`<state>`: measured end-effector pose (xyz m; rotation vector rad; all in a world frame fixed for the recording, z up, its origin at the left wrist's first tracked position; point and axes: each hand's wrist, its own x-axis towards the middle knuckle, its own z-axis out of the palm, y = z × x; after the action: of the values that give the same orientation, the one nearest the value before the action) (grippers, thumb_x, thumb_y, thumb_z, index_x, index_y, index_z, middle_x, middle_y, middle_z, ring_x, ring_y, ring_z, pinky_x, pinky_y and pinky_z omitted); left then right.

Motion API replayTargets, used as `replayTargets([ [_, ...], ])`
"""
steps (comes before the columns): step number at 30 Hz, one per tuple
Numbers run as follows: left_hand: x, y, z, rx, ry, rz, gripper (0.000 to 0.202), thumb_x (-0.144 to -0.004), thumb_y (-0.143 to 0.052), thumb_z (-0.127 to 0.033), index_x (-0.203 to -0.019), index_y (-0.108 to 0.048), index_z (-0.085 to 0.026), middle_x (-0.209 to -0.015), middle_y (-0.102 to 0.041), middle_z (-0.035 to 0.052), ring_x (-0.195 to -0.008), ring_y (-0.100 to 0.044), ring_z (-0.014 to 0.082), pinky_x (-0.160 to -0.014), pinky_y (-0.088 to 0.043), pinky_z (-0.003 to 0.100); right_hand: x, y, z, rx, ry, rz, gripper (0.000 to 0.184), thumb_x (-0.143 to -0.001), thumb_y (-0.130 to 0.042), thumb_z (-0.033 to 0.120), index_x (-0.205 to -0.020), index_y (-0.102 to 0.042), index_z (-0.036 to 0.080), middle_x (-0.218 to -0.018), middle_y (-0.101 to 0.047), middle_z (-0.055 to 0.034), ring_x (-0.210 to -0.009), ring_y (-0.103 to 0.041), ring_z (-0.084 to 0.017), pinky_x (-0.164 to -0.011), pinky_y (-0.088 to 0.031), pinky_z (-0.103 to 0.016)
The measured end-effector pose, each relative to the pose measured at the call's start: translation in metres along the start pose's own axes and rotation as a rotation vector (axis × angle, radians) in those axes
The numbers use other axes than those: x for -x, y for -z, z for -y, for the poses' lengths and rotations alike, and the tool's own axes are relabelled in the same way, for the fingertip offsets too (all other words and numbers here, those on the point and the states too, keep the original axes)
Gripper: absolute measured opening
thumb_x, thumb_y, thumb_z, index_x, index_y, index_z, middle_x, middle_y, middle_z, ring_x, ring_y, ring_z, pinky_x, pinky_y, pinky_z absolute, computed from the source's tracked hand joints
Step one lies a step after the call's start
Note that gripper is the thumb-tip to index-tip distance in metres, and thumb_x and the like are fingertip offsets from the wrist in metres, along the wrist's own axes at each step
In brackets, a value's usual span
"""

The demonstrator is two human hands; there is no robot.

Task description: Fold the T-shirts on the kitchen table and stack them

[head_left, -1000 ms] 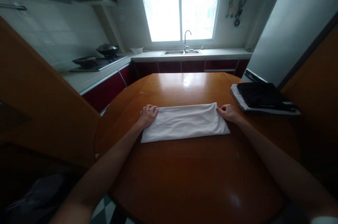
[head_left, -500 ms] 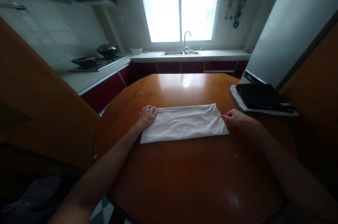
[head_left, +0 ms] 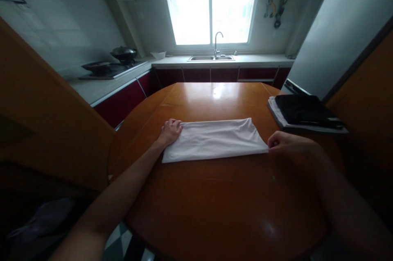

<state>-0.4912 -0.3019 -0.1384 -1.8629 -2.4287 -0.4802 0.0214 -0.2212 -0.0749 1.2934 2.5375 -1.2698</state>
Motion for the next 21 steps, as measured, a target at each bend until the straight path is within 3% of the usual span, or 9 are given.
replayTargets([
  [3,0.000,0.000,0.000,-0.001,0.005,0.003,0.040,-0.099,-0.045,-0.042,-0.130,-0.064,-0.026,-0.133,-0.056,0.0121,-0.125,-0.050,0.0327,-0.107,-0.041,0.048,-0.002,-0.003,-0.002,0.032,-0.023,0.066,0.028,-0.062,-0.079,0.045,-0.066,-0.076,0.018,-0.062,-0.066,-0.0009,-0.060,-0.056,-0.017,-0.053,-0.038,-0.025],
  [6,0.000,0.000,0.000,-0.003,0.003,0.008,0.041,-0.099,-0.045,-0.042,-0.131,-0.064,-0.024,-0.133,-0.056,0.0122,-0.125,-0.050,0.0325,-0.107,-0.041,0.048,-0.005,-0.002,-0.007,0.055,0.015,0.105,0.029,-0.071,-0.075,0.046,-0.071,-0.078,0.017,-0.068,-0.070,-0.0029,-0.064,-0.061,-0.019,-0.054,-0.041,-0.025],
  [8,0.000,0.001,-0.001,-0.010,0.004,0.011,0.041,-0.099,-0.044,-0.042,-0.131,-0.064,-0.024,-0.133,-0.056,0.0119,-0.125,-0.050,0.0320,-0.107,-0.041,0.047,-0.013,-0.003,-0.009,0.085,0.043,-0.095,0.030,-0.080,-0.066,0.045,-0.082,-0.079,0.017,-0.080,-0.075,-0.0060,-0.073,-0.067,-0.022,-0.063,-0.048,-0.028],
  [10,0.000,0.003,-0.003,-0.017,0.008,0.018,0.040,-0.100,-0.044,-0.041,-0.131,-0.064,-0.025,-0.133,-0.056,0.0113,-0.126,-0.050,0.0312,-0.107,-0.042,0.047,-0.028,-0.010,-0.007,0.135,0.090,-0.453,0.034,-0.089,-0.056,0.041,-0.099,-0.079,0.018,-0.099,-0.077,-0.0099,-0.089,-0.070,-0.026,-0.078,-0.053,-0.033],
  [12,0.001,0.004,-0.005,-0.022,0.014,0.027,0.040,-0.100,-0.044,-0.041,-0.131,-0.064,-0.025,-0.134,-0.056,0.0113,-0.126,-0.050,0.0310,-0.107,-0.042,0.047,-0.050,-0.024,-0.002,0.210,0.192,-0.727,0.042,-0.095,-0.046,0.039,-0.120,-0.073,0.017,-0.123,-0.072,-0.0140,-0.112,-0.067,-0.028,-0.098,-0.051,-0.039],
  [13,0.001,0.004,-0.005,-0.023,0.017,0.031,0.040,-0.100,-0.044,-0.041,-0.131,-0.064,-0.025,-0.135,-0.056,0.0115,-0.127,-0.050,0.0311,-0.107,-0.042,0.048,-0.062,-0.032,0.001,0.260,0.259,-0.764,0.047,-0.098,-0.043,0.039,-0.131,-0.067,0.017,-0.136,-0.065,-0.0153,-0.126,-0.060,-0.029,-0.108,-0.046,-0.042],
  [15,0.001,0.003,-0.005,-0.025,0.018,0.035,0.042,-0.100,-0.044,-0.042,-0.133,-0.063,-0.025,-0.137,-0.056,0.0120,-0.129,-0.050,0.0309,-0.109,-0.041,0.048,-0.084,-0.048,0.004,0.373,0.292,-0.701,0.059,-0.100,-0.039,0.044,-0.149,-0.051,0.014,-0.157,-0.046,-0.0167,-0.147,-0.039,-0.030,-0.120,-0.032,-0.049],
  [17,0.000,0.000,-0.002,-0.027,0.014,0.040,0.045,-0.101,-0.041,-0.041,-0.137,-0.060,-0.024,-0.143,-0.053,0.0127,-0.135,-0.047,0.0303,-0.112,-0.039,0.048,-0.101,-0.059,0.002,0.461,0.195,-0.578,0.069,-0.101,-0.034,0.051,-0.158,-0.036,0.012,-0.165,-0.031,-0.0166,-0.155,-0.023,-0.031,-0.124,-0.021,-0.055],
  [21,-0.003,-0.002,0.008,-0.021,-0.002,0.079,0.049,-0.104,-0.033,-0.037,-0.147,-0.053,-0.023,-0.157,-0.046,0.0117,-0.149,-0.034,0.0306,-0.118,-0.032,0.052,-0.111,-0.061,-0.015,0.507,0.041,-0.482,0.075,-0.102,-0.023,0.059,-0.163,-0.025,0.015,-0.169,-0.020,-0.0140,-0.156,-0.015,-0.029,-0.124,-0.017,-0.057],
])
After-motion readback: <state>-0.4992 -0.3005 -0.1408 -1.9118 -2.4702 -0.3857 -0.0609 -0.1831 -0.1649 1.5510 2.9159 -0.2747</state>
